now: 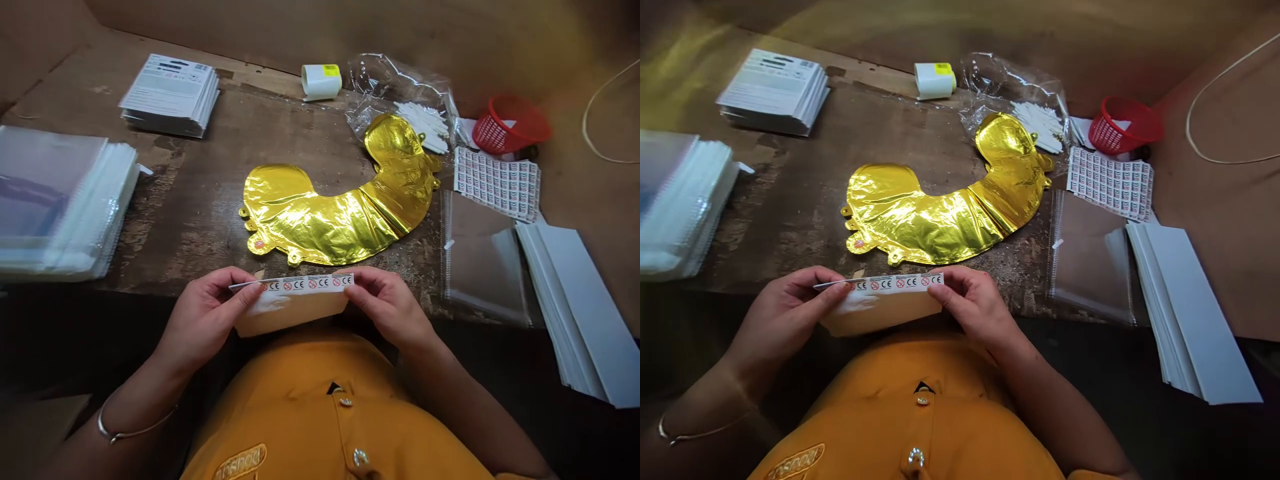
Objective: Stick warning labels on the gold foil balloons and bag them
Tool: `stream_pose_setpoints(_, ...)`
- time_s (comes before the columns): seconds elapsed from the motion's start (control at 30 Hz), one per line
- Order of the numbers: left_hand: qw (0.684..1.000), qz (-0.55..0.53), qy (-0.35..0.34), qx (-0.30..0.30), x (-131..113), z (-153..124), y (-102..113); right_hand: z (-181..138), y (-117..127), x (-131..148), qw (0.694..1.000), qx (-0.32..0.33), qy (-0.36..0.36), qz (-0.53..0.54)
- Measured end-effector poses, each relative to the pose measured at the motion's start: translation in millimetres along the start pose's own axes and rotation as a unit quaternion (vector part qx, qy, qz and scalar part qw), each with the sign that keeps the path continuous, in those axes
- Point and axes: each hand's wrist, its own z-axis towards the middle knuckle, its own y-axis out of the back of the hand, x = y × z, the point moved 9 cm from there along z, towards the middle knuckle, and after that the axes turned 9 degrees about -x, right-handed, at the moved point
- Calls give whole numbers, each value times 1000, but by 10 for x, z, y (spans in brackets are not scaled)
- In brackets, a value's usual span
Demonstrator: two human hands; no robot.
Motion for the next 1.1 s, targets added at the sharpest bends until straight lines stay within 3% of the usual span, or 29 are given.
stream_pose_setpoints(0.2, 997, 65, -33, 26, 12, 8, 78, -47, 35, 114, 992, -48, 56, -102)
stream_pose_setpoints(0.3, 985, 157, -59, -46, -46, 5, 292, -65, 8, 145, 990, -56, 72, -103)
stream_pose_setpoints(0.37, 951, 249, -140, -122, -277, -55, 388, -69, -2, 161, 989, -70, 85, -103)
stream_pose_setpoints(0.43, 896, 317, -278, -136, -619, -183, 244, -76, -42, 184, 987, -71, 103, -105)
stream_pose_setpoints(0.5, 856, 332, -393, -56, -859, -300, -74, -86, -92, 206, 986, -64, 116, -102)
stream_pose_setpoints(0.53, 851, 329, -410, -1, -905, -309, -221, -90, -112, 213, 986, -61, 119, -99)
stream_pose_setpoints(0.63, 870, 310, -357, 135, -888, -180, -477, -103, -154, 225, 985, -54, 125, -107)
stream_pose_setpoints(0.7, 883, 308, -300, 186, -823, -67, -526, -110, -182, 218, 983, -44, 127, -122)
stream_pose_setpoints(0.87, 898, 291, -261, 202, -795, 55, -535, -100, -184, 185, 982, -55, 121, -130)
stream_pose_setpoints(1.0, 927, 200, -170, 268, -659, 40, -643, -84, -235, 155, 982, -16, 118, -144)
stream_pose_setpoints(1.1, 947, 130, -88, 281, -550, 48, -651, -55, -193, 228, 968, -5, 147, -203)
